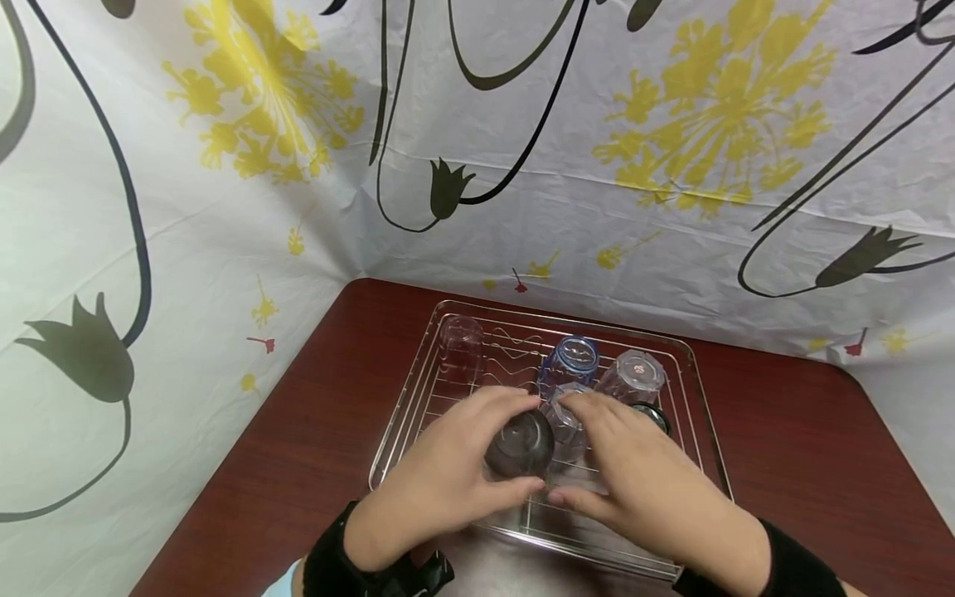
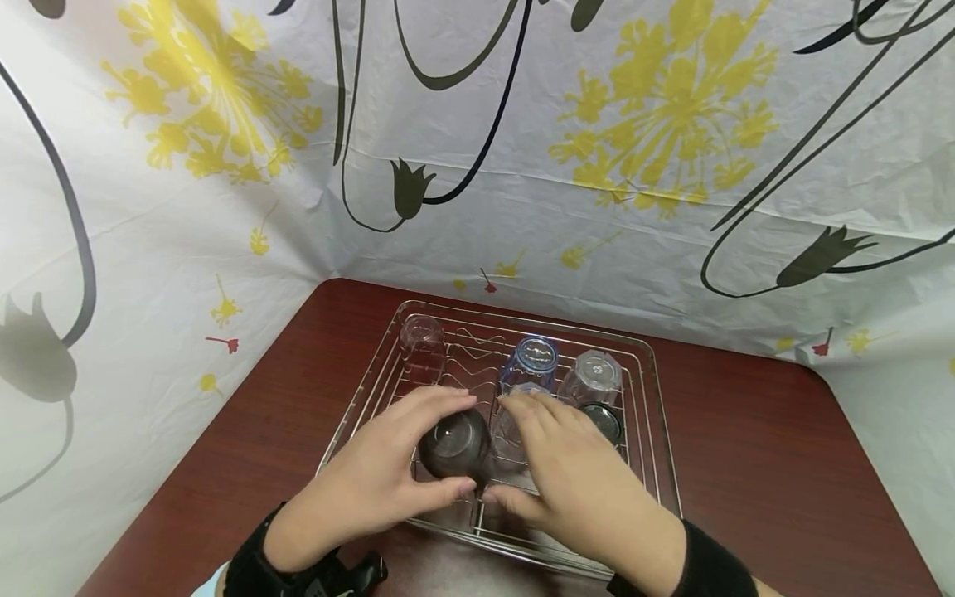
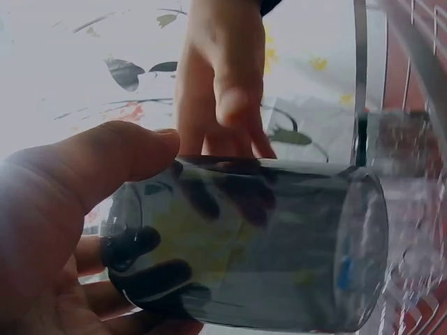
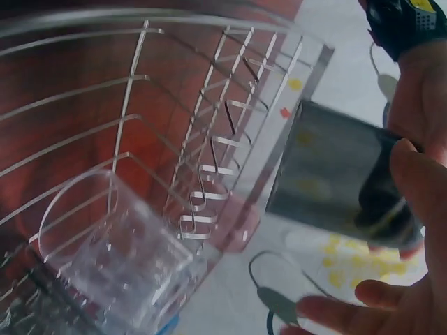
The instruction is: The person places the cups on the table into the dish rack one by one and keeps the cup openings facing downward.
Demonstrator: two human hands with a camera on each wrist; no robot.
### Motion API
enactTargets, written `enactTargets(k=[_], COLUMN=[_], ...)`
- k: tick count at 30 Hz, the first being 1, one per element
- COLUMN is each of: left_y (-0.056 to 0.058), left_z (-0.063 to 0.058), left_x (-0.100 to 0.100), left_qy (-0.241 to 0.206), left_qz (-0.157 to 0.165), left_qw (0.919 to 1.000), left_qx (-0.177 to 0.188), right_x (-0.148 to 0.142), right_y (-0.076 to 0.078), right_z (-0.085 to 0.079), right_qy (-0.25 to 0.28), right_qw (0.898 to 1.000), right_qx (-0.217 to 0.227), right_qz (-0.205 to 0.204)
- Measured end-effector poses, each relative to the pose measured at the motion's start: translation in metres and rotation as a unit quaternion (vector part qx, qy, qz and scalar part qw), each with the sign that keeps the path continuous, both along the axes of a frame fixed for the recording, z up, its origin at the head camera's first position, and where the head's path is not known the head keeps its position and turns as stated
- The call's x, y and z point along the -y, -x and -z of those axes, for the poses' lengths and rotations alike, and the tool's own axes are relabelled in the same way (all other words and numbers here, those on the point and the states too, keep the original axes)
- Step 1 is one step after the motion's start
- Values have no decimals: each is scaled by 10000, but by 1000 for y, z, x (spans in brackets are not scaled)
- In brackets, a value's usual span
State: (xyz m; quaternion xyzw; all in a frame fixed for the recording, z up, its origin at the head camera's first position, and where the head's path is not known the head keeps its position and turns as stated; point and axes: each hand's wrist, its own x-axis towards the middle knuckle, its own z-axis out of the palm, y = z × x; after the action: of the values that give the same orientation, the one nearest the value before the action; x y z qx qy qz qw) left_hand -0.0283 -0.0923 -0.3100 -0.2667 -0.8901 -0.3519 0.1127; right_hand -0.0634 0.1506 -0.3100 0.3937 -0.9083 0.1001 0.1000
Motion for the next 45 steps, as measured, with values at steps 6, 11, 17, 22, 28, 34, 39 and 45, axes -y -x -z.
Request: enactTargets(k=[6, 11, 17, 22, 28, 34, 39, 45], left_y=[4, 5, 11, 19, 34, 46, 54, 65], left_z=[-5, -5, -6, -6, -3, -1, 2, 8], left_x=[13, 20, 30, 39, 48, 54, 59, 63], left_qy=[72, 63, 172, 346, 518, 612, 624, 672], left_qz=[-482, -552, -726, -918, -1036, -1136, -1221, -1342], left_qw=[9986, 9980, 9965, 9942, 9912, 9878, 9847, 9783], left_qx=[196, 310, 386, 432, 634, 871, 1072, 1426], right_x=[-15, -22, -29, -31, -33, -38, -41, -42], right_y=[6, 8, 8, 7, 6, 4, 3, 2], right_z=[-5, -4, 0, 3, 7, 7, 7, 6], right_qy=[23, -75, -129, -138, -171, -262, -402, -407], right_qw=[9993, 9985, 9974, 9970, 9967, 9947, 9932, 9934], right_qx=[-268, -101, 119, 150, 110, 223, 313, 312], right_qz=[257, 530, 697, 750, 792, 964, 1051, 1031])
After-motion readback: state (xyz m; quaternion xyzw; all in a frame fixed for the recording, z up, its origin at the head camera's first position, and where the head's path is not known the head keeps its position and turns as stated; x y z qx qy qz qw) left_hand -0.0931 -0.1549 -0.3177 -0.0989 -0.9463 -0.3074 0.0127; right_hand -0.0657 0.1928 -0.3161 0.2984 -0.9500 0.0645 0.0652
